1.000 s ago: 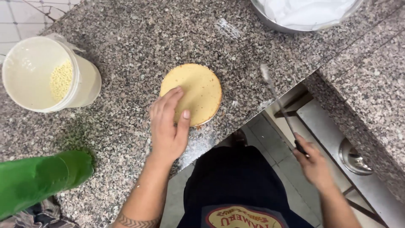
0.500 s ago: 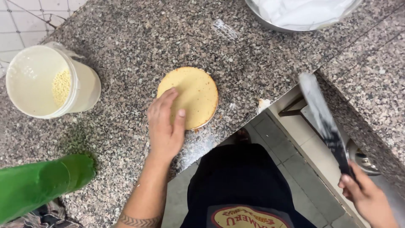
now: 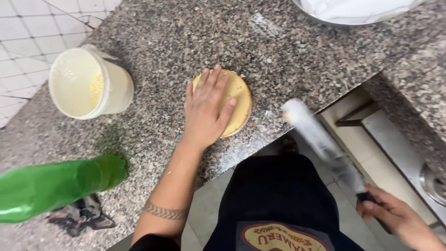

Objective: The person spreads white cream over a round cake layer with a spatula, sprinkles a granular topping from a bucket onto the cream, places a second cake layer on top, and presses it down. They then move a green bottle aside, wipe the counter with a cloth, and scrub the sink area with a sponge.

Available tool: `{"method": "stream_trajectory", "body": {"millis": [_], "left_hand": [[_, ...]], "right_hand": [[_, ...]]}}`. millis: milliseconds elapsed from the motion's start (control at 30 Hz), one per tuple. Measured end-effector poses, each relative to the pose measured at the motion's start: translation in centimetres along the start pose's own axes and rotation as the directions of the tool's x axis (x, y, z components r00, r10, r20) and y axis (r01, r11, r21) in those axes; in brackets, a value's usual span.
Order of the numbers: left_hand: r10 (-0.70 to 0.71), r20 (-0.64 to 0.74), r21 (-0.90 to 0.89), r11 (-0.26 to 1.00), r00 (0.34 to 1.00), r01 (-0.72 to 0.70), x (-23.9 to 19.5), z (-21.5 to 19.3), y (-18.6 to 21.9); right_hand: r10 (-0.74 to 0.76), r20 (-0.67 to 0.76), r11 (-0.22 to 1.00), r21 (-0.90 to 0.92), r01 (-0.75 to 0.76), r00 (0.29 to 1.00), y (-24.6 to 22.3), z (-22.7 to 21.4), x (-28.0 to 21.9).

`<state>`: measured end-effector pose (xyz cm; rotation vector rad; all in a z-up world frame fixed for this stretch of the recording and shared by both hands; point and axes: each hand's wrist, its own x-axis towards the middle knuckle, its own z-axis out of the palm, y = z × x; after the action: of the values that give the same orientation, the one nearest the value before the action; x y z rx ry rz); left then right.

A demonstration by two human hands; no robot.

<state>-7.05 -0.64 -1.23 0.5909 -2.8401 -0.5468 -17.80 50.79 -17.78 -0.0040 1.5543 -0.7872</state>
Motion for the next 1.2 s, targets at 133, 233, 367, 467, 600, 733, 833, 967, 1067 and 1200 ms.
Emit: {"method": "stream_trajectory", "body": {"millis": [133, 233, 367, 467, 600, 733, 833, 967, 1067, 1200], "left_hand": [[0.021, 0.093, 0.203, 0.978, 0.995, -0.040, 0.6, 3.3, -0.9], [0.029, 0.175, 0.242, 0.968, 0.984, -0.071, 0.2, 5.5, -2.0], [0.017, 0.229, 0.244, 0.967, 0.973, -0.075, -0.2, 5.0, -1.2], [0.012, 0.213, 0.249, 0.966, 0.977, -0.066, -0.6, 4.9, -1.1], [0.012, 0.251, 0.242, 0.968, 0.968, -0.074, -0.5, 5.1, -1.5], [0.004, 0.258, 0.231, 0.971, 0.966, -0.066, -0.6, 5.2, -1.4], [-0.020, 0.274, 0.234, 0.971, 0.962, -0.046, -0.8, 5.2, -1.3], [-0.003, 0.259, 0.232, 0.971, 0.966, -0.059, -0.8, 4.9, -1.1], [-0.021, 0.238, 0.173, 0.985, 0.971, -0.021, -1.2, 4.3, -0.6], [-0.024, 0.165, 0.092, 0.996, 0.986, 0.009, -2.2, 3.2, -0.4]], "right_hand": [[-0.061, -0.174, 0.981, 0.172, 0.091, 0.983, -2.5, 0.2, 0.7], [-0.064, -0.226, 0.985, 0.142, 0.098, 0.972, -3.6, 1.0, 0.7], [-0.183, -0.201, 0.975, 0.091, 0.204, 0.962, -0.3, 1.9, 4.1], [-0.209, -0.158, 0.975, 0.043, 0.218, 0.965, -1.8, 4.3, 4.4], [-0.325, -0.065, 0.921, 0.204, 0.332, 0.943, -7.7, 7.3, 3.3], [-0.301, 0.033, 0.946, 0.132, 0.295, 0.953, -10.8, 8.4, 2.4], [-0.333, 0.060, 0.943, 0.008, 0.333, 0.941, -12.1, 8.6, 1.8], [-0.315, 0.056, 0.948, -0.021, 0.316, 0.948, -12.2, 8.5, 1.8], [-0.476, 0.061, 0.865, -0.145, 0.480, 0.877, -11.3, 8.1, 2.3], [-0.453, -0.043, 0.825, -0.398, 0.401, 0.890, -14.1, 7.8, 0.6]]}}
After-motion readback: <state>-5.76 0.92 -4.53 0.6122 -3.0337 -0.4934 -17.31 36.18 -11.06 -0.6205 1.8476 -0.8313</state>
